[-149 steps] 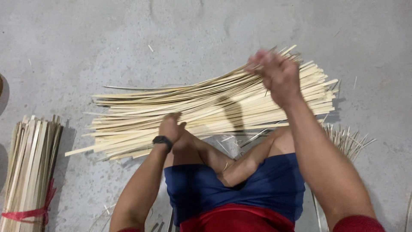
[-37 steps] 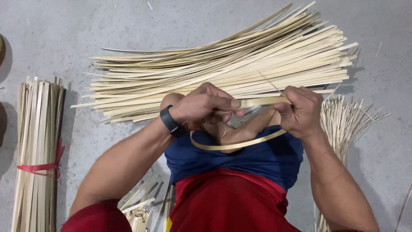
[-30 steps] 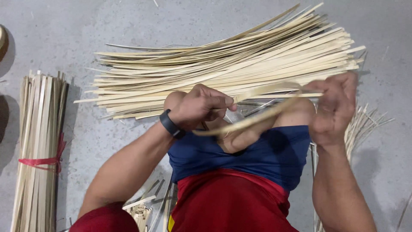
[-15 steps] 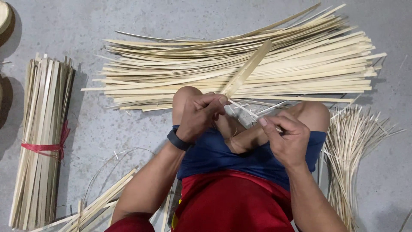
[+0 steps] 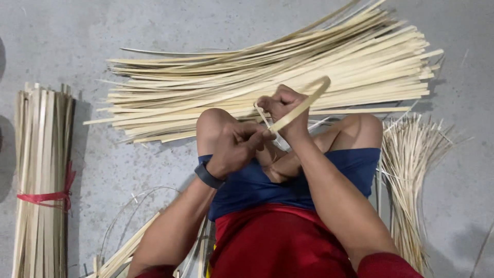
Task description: The person is weaving thin bamboo strips to form and reinforce a circular hoop, likely for a basket or furniture component.
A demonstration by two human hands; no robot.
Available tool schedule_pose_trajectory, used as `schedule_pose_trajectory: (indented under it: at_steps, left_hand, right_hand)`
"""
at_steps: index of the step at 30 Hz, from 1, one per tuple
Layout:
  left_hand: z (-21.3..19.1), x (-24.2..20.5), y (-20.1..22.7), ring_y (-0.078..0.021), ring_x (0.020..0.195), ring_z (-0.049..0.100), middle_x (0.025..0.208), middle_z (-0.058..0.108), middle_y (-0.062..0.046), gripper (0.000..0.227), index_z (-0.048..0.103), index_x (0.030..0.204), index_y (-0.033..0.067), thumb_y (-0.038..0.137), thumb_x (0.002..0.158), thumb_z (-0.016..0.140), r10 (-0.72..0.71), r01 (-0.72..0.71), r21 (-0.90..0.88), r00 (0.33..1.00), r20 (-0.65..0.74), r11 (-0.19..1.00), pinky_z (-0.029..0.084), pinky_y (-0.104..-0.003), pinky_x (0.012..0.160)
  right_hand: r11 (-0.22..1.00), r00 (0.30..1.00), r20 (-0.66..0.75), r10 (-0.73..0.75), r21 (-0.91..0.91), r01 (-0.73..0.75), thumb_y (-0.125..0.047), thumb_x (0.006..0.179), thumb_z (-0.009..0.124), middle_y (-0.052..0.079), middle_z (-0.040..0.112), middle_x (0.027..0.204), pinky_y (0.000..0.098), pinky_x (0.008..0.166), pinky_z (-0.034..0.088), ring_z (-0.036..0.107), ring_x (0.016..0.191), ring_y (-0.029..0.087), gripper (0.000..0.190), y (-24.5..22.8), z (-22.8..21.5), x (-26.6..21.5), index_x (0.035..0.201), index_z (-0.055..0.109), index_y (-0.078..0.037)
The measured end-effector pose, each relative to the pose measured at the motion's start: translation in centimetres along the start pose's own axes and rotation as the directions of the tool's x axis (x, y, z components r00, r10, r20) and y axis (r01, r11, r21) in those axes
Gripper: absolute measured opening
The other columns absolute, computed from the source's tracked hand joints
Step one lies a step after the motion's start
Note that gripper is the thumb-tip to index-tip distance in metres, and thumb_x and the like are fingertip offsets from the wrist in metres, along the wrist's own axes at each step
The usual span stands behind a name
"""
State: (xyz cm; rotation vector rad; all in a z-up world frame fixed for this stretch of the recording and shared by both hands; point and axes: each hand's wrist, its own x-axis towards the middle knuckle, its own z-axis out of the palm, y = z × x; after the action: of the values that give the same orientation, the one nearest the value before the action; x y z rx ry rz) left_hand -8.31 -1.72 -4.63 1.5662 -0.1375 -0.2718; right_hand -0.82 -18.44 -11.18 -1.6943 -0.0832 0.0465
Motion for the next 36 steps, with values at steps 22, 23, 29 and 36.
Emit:
schedule_pose_trajectory:
  at_steps: [22, 23, 29, 36]
  left_hand:
    - [0.7, 0.2, 3.2, -0.0065, 0.071, 0.069, 0.081, 0.075, -0.002, 0.021, 0.075, 0.102, -0.0012, 0.017, 0.101, 0.066, -0.095, 0.095, -0.128, 0.995, 0.010, 0.987, 0.054, -0.021, 0.060]
    - [1.7, 0.4, 4.4, -0.0053, 0.070, 0.067, 0.080, 0.074, -0.002, 0.022, 0.076, 0.102, -0.0002, 0.018, 0.102, 0.063, -0.122, 0.134, -0.133, 0.988, 0.095, 0.982, 0.052, -0.021, 0.056]
    - [3.5, -0.2, 5.6, -0.0101, 0.076, 0.064, 0.088, 0.075, -0.007, 0.017, 0.072, 0.110, 0.0008, 0.016, 0.102, 0.068, -0.040, 0.119, -0.231, 0.946, 0.321, 0.966, 0.052, -0.025, 0.066]
    - [-0.1, 1.3, 3.3, -0.0119, 0.067, 0.061, 0.078, 0.069, -0.008, 0.017, 0.075, 0.104, -0.0011, 0.010, 0.100, 0.064, 0.222, -0.211, 0.184, 0.974, -0.037, 0.960, 0.049, -0.030, 0.057]
  right_hand:
    - [0.810, 0.985, 0.139, -0.099, 0.587, -0.001, -0.010, 0.110, 0.058, 0.003, 0.067, 0.090, 0.0355, 0.087, 0.057, 0.064, 0.081, 0.016, 0.007, -0.8, -6.7, -7.0, 0.107, 0.064, -0.009]
    - [0.566, 0.968, 0.250, -0.008, 0.800, -0.202, -0.017, 0.110, 0.056, 0.003, 0.060, 0.084, 0.0360, 0.082, 0.056, 0.062, 0.079, 0.017, 0.012, -0.2, -6.6, -5.5, 0.103, 0.063, -0.010]
    - [0.513, 0.774, 0.513, -0.372, 0.809, -0.289, -0.011, 0.114, 0.062, 0.004, 0.058, 0.083, 0.0285, 0.074, 0.051, 0.057, 0.072, 0.014, 0.008, -7.9, -4.2, 0.8, 0.117, 0.069, -0.010]
    - [0.892, 0.907, 0.407, -0.108, -0.363, 0.269, -0.014, 0.094, 0.074, 0.008, 0.077, 0.093, 0.0314, 0.071, 0.060, 0.076, 0.086, 0.015, 0.020, -6.7, -8.0, -2.1, 0.111, 0.075, -0.005]
